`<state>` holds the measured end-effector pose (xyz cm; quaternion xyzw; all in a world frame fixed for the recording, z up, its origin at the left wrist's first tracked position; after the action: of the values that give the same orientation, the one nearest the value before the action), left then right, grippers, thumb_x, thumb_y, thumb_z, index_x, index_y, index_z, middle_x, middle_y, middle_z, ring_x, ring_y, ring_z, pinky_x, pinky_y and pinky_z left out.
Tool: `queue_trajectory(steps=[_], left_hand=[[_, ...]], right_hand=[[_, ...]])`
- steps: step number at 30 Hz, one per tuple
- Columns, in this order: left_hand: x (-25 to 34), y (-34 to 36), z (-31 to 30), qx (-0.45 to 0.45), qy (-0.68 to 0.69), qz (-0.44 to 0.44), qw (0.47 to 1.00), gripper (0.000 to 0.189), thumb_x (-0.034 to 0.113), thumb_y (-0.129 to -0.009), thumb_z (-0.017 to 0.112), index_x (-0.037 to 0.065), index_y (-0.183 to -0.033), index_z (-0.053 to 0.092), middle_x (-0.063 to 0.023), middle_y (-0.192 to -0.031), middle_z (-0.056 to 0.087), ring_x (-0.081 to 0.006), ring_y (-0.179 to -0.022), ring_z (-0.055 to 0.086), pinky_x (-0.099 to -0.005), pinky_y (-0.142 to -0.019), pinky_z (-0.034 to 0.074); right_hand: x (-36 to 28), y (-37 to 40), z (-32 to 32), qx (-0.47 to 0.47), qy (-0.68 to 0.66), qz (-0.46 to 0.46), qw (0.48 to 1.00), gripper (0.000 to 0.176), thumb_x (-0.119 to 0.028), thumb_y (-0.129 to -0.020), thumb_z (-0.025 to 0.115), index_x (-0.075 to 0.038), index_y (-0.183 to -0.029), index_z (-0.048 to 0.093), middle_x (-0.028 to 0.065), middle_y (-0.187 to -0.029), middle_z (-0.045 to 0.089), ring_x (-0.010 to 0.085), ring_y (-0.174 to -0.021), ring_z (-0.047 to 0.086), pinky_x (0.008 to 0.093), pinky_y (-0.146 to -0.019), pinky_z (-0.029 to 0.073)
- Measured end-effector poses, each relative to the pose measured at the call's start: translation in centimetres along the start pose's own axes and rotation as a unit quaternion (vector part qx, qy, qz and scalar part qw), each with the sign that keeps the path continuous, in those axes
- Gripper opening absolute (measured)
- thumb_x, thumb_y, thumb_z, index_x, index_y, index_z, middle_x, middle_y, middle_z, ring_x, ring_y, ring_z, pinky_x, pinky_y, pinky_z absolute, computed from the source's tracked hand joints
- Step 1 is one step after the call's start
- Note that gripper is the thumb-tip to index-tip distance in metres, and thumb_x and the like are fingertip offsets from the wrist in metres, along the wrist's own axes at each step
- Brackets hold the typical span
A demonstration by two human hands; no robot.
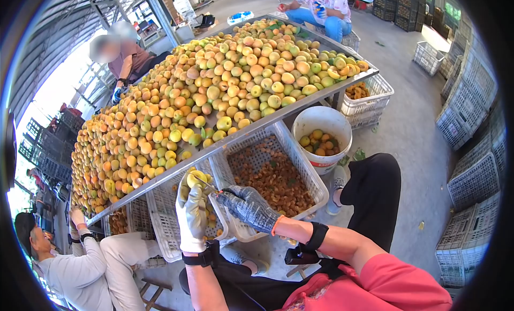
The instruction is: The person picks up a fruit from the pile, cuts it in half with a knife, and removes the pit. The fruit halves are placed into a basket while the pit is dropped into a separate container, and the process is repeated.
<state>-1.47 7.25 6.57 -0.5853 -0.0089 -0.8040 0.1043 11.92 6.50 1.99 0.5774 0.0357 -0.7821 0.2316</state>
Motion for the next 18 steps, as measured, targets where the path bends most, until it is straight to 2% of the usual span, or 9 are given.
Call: queue_trajectory(steps=[4, 5, 7, 10, 11, 12, 14, 17, 18], left_hand=[[-1.9, 0.2, 0.8, 0.016, 0.190, -0.079, 0.979, 0.030, 0.021, -0.095, 0.054, 0.001, -0.118, 0.053, -0.0150, -0.099, 0.065, -0.0215, -0.092, 0.062, -0.0305, -0.082, 0.051], [-2.5, 0.7, 2.1, 0.013, 0.264, -0.096, 0.959, 0.031, 0.026, -0.096, 0.052, 0.002, -0.115, 0.054, -0.0133, -0.097, 0.064, -0.0228, -0.091, 0.062, -0.0340, -0.084, 0.050], [-3.5, 0.6, 2.3, 0.006, 0.293, -0.095, 0.951, 0.033, 0.030, -0.097, 0.051, 0.002, -0.114, 0.055, -0.0100, -0.096, 0.063, -0.0236, -0.093, 0.062, -0.0359, -0.085, 0.048], [-3.8, 0.6, 2.1, 0.012, 0.214, -0.158, 0.964, 0.028, 0.029, -0.098, 0.049, 0.005, -0.110, 0.058, -0.0087, -0.098, 0.062, -0.0222, -0.095, 0.061, -0.0340, -0.080, 0.047], [-3.9, 0.4, 2.1, 0.009, 0.215, -0.158, 0.964, 0.028, 0.029, -0.098, 0.049, 0.005, -0.110, 0.058, -0.0087, -0.098, 0.062, -0.0222, -0.095, 0.061, -0.0340, -0.080, 0.047], [-3.7, 0.1, 2.0, 0.003, 0.184, -0.137, 0.973, 0.028, 0.028, -0.098, 0.049, 0.004, -0.110, 0.057, -0.0085, -0.098, 0.062, -0.0205, -0.093, 0.061, -0.0314, -0.079, 0.047], [-2.7, -0.1, 2.0, 0.002, 0.136, -0.083, 0.987, 0.026, 0.025, -0.099, 0.048, 0.003, -0.110, 0.057, -0.0091, -0.097, 0.062, -0.0162, -0.088, 0.061, -0.0253, -0.075, 0.047], [-2.5, 0.4, 2.3, 0.013, 0.142, -0.114, 0.983, 0.026, 0.025, -0.099, 0.046, 0.003, -0.111, 0.057, -0.0109, -0.095, 0.063, -0.0176, -0.085, 0.062, -0.0269, -0.076, 0.049], [-3.6, 0.2, 1.9, 0.032, 0.171, -0.114, 0.978, 0.027, 0.028, -0.098, 0.050, 0.004, -0.108, 0.056, -0.0155, -0.091, 0.064, -0.0198, -0.081, 0.061, -0.0326, -0.077, 0.049]], right_hand=[[0.1, -0.4, 0.3, 0.028, 0.038, -0.076, 0.996, 0.025, -0.026, -0.092, 0.061, -0.004, -0.102, 0.065, -0.0047, -0.067, 0.054, 0.0020, -0.059, 0.045, 0.0199, -0.050, 0.035], [-0.4, -0.4, 0.1, 0.049, 0.067, -0.129, 0.988, 0.027, -0.025, -0.092, 0.061, -0.003, -0.107, 0.065, -0.0046, -0.070, 0.056, 0.0016, -0.061, 0.046, 0.0196, -0.051, 0.036], [0.7, -0.8, 0.0, 0.040, 0.060, -0.118, 0.990, 0.030, -0.024, -0.093, 0.059, -0.001, -0.114, 0.063, -0.0042, -0.074, 0.059, 0.0008, -0.064, 0.047, 0.0193, -0.053, 0.037], [0.4, -0.8, -1.0, 0.083, 0.104, -0.141, 0.981, 0.026, -0.023, -0.093, 0.059, -0.002, -0.108, 0.065, -0.0042, -0.073, 0.058, 0.0016, -0.062, 0.047, 0.0200, -0.052, 0.037], [1.1, -0.8, -1.3, 0.073, 0.053, -0.078, 0.993, 0.024, -0.023, -0.093, 0.058, -0.003, -0.105, 0.065, -0.0042, -0.072, 0.058, 0.0020, -0.061, 0.046, 0.0203, -0.052, 0.037], [1.7, -0.7, -1.3, 0.063, 0.001, -0.013, 0.998, 0.023, -0.023, -0.093, 0.058, -0.004, -0.101, 0.066, -0.0041, -0.071, 0.057, 0.0025, -0.060, 0.046, 0.0205, -0.052, 0.037], [1.5, -0.5, -1.2, 0.058, 0.012, -0.008, 0.998, 0.021, -0.023, -0.093, 0.059, -0.004, -0.099, 0.065, -0.0044, -0.071, 0.057, 0.0028, -0.060, 0.046, 0.0206, -0.051, 0.037], [2.1, -1.2, -0.8, 0.053, -0.006, -0.028, 0.998, 0.022, -0.024, -0.093, 0.058, -0.004, -0.099, 0.065, -0.0044, -0.070, 0.056, 0.0029, -0.059, 0.045, 0.0209, -0.051, 0.037], [2.5, -1.5, -0.9, 0.058, 0.010, -0.038, 0.998, 0.022, -0.025, -0.094, 0.058, -0.004, -0.100, 0.065, -0.0047, -0.070, 0.056, 0.0026, -0.059, 0.045, 0.0209, -0.051, 0.037]])
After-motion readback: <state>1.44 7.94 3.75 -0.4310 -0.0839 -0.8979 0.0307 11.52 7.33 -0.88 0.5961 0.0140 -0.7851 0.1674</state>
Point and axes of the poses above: each hand's wrist, its own y-axis away from the middle knuckle, its own z-axis out of the palm, x = y × z, the point moved 9 cm from there along -y, towards the middle knuckle
